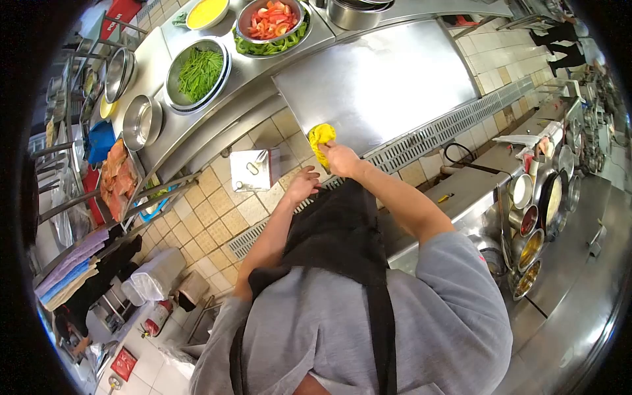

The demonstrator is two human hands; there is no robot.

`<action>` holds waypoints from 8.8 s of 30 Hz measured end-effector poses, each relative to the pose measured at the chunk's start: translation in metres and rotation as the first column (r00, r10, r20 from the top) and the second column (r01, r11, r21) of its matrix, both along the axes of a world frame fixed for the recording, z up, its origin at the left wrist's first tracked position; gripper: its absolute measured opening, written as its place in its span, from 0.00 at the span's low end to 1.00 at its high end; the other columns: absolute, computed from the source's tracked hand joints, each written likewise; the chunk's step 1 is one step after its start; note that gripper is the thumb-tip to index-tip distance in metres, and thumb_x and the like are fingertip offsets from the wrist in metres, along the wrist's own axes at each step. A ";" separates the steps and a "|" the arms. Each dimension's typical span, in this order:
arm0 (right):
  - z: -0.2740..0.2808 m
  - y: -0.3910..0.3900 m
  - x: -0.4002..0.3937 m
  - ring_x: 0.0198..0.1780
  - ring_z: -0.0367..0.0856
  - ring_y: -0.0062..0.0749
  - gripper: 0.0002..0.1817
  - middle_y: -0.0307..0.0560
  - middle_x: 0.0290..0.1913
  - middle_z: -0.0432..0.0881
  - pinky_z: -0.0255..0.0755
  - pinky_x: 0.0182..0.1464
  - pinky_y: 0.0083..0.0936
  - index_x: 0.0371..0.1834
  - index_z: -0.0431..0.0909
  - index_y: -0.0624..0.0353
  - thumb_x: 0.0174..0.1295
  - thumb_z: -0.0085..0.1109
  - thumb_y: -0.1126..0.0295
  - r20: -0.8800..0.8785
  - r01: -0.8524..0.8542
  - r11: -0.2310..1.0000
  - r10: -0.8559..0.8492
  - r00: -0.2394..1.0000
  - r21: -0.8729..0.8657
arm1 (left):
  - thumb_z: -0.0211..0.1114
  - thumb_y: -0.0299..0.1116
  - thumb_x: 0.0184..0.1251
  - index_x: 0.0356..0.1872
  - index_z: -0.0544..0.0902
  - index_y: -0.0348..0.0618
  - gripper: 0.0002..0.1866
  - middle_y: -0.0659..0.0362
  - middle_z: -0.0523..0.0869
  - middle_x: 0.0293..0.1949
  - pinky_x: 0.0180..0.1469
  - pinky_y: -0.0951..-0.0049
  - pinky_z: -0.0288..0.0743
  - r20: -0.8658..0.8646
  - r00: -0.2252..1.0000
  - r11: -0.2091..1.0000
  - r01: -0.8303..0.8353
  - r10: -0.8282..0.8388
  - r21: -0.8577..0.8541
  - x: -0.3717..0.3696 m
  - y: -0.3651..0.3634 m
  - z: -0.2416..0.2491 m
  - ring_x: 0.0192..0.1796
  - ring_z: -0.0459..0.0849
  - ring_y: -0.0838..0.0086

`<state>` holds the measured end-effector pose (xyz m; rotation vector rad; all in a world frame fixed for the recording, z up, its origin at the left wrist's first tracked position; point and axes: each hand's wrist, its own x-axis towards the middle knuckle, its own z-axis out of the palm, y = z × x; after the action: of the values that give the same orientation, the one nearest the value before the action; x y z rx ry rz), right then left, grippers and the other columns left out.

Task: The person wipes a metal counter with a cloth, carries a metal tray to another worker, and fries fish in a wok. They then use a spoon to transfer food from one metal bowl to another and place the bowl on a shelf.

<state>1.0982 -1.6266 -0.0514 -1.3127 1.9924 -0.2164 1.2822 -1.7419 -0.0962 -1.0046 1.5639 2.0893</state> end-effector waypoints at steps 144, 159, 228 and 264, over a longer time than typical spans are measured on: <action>0.007 0.016 0.059 0.63 0.77 0.57 0.24 0.53 0.59 0.81 0.77 0.61 0.47 0.56 0.81 0.57 0.54 0.70 0.67 -0.186 0.166 0.975 -0.191 0.964 -0.146 | 0.58 0.18 0.53 0.53 0.79 0.31 0.22 0.54 0.84 0.47 0.51 0.59 0.86 0.012 0.042 0.043 -0.998 0.999 -0.055 0.480 -0.038 0.127 0.51 0.86 0.60; 0.019 -0.012 -0.005 0.51 0.86 0.48 0.16 0.51 0.45 0.88 0.80 0.55 0.42 0.40 0.91 0.53 0.45 0.70 0.67 -0.012 -0.329 0.941 0.331 0.943 0.081 | 0.65 0.30 0.56 0.22 0.81 0.38 0.07 0.55 0.79 0.18 0.23 0.64 0.75 0.911 0.209 0.841 -0.495 0.356 -0.215 0.667 -0.106 0.193 0.20 0.81 0.64; -0.037 -0.004 -0.033 0.52 0.88 0.55 0.20 0.65 0.49 0.89 0.79 0.56 0.42 0.46 0.88 0.69 0.58 0.56 0.67 0.200 0.071 0.997 -0.074 0.977 0.019 | 0.62 0.30 0.54 0.52 0.84 0.22 0.25 0.28 0.86 0.52 0.58 0.51 0.81 0.864 0.496 0.668 0.672 -0.085 -0.320 0.444 -0.176 0.111 0.57 0.87 0.39; -0.017 0.100 -0.138 0.71 0.73 0.53 0.23 0.57 0.63 0.81 0.60 0.76 0.59 0.59 0.81 0.63 0.59 0.55 0.70 -0.151 0.058 0.840 -0.164 0.975 -0.539 | 0.60 0.34 0.60 0.53 0.82 0.25 0.24 0.28 0.87 0.47 0.59 0.46 0.79 0.868 0.482 0.575 0.678 0.122 -0.458 0.293 -0.020 0.186 0.55 0.86 0.35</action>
<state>0.9600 -1.5267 -0.0680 -1.6027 2.2718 -0.7762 1.5754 -1.7616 0.0899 -1.4955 1.8113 0.3064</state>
